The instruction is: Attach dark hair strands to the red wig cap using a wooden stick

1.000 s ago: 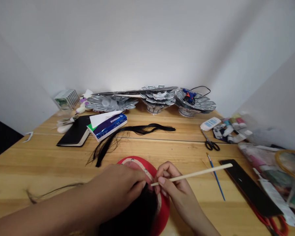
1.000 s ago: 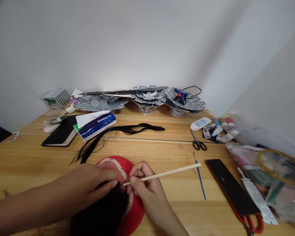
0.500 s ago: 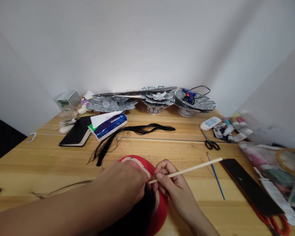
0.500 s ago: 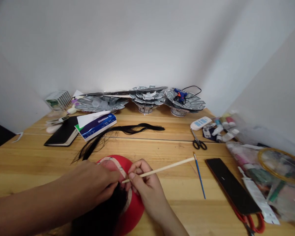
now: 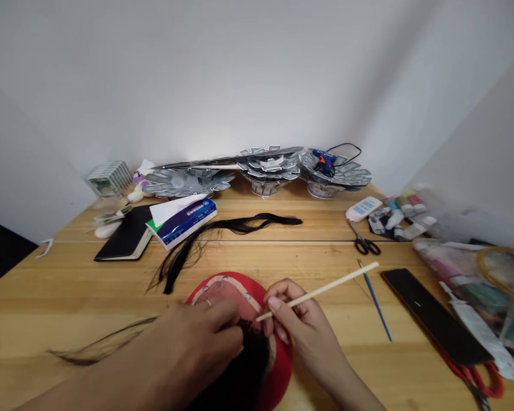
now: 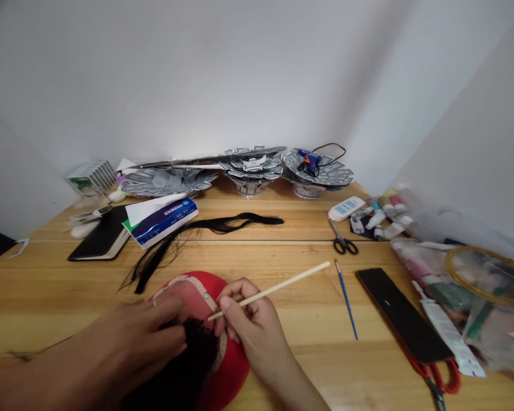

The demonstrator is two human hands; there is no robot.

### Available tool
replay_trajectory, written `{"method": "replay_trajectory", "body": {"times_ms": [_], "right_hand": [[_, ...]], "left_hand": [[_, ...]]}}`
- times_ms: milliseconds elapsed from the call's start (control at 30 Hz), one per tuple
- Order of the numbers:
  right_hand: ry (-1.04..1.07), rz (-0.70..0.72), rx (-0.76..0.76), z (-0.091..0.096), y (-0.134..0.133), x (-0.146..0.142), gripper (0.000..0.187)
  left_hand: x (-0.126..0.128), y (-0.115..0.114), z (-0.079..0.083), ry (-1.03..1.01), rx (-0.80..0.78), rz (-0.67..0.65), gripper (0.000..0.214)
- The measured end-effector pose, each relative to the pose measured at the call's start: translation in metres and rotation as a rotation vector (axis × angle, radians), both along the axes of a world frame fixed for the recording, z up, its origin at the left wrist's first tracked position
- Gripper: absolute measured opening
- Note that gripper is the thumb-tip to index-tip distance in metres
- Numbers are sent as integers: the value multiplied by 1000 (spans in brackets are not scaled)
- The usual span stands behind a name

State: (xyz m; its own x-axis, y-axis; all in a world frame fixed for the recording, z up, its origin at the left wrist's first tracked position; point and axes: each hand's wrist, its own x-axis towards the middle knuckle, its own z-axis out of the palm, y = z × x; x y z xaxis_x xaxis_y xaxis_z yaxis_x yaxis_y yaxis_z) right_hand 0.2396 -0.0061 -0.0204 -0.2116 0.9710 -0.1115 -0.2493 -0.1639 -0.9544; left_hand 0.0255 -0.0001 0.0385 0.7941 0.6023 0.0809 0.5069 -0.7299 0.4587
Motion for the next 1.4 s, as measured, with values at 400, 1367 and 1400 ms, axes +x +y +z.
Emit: {"method": "replay_trajectory", "body": {"times_ms": [400,1367,1400], "right_hand": [[-46,6,5,3,-4,1,49],[25,35,27,-7,-14,14,24],[24,35,35,-8,-14,14,24]], "left_hand": [[-6,-2,-21,-302,-164,-75,23],[-3,1,-14,-318,-94,76,22],[-4,1,-15,-317,-101,74,22]]}}
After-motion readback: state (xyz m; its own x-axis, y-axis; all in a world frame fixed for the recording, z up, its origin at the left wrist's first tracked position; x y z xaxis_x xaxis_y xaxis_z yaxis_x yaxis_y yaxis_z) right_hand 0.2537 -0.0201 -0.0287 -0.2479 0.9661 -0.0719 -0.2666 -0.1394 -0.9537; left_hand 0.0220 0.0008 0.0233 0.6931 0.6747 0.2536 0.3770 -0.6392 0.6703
